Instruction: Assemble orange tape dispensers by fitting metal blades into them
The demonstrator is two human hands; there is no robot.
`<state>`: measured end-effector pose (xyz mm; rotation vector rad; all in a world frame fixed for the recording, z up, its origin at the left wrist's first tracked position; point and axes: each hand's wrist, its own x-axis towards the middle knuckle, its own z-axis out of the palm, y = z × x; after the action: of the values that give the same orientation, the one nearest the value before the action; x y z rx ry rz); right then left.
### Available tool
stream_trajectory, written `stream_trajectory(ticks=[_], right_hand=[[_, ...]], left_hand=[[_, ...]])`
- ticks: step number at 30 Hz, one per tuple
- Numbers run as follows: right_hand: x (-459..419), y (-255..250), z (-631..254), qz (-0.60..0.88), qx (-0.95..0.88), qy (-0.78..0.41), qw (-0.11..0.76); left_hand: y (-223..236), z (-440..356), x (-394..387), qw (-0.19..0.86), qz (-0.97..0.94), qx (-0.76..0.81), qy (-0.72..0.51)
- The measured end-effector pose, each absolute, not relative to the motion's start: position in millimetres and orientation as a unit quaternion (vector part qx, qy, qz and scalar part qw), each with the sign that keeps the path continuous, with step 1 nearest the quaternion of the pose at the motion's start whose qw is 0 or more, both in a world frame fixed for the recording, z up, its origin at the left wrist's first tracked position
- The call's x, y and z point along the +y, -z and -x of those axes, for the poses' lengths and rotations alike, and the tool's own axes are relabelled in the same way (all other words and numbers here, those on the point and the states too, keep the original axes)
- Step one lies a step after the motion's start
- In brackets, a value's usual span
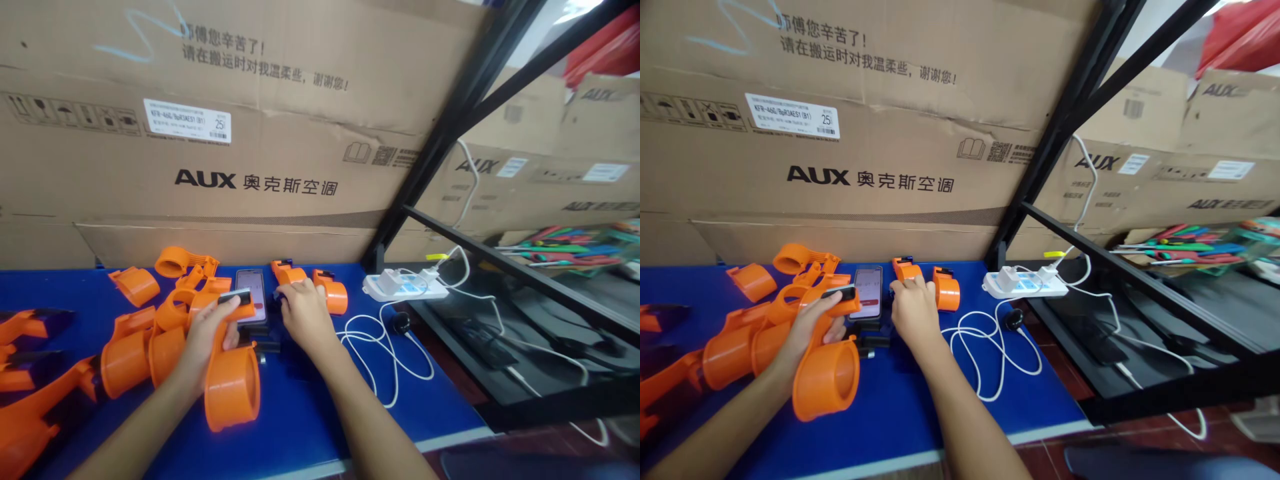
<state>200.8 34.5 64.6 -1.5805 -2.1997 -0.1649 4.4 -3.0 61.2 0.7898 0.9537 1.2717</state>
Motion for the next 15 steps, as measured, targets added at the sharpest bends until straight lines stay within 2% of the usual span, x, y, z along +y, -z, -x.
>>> stream_trajectory(ticks=[9, 15], right_hand=[[35.3, -60.7, -205.7, 0.594, -0.768, 0.095, 0.219], [29.8, -64.5, -202.0, 0.558, -0.773, 0.073, 0.293]], left_hand=[[-66.7, -6.3, -8.0, 0.645, -0.335, 0.414, -0.548], [-66.6, -6.7, -8.3, 0.635, -0.329, 0.416, -0.562]])
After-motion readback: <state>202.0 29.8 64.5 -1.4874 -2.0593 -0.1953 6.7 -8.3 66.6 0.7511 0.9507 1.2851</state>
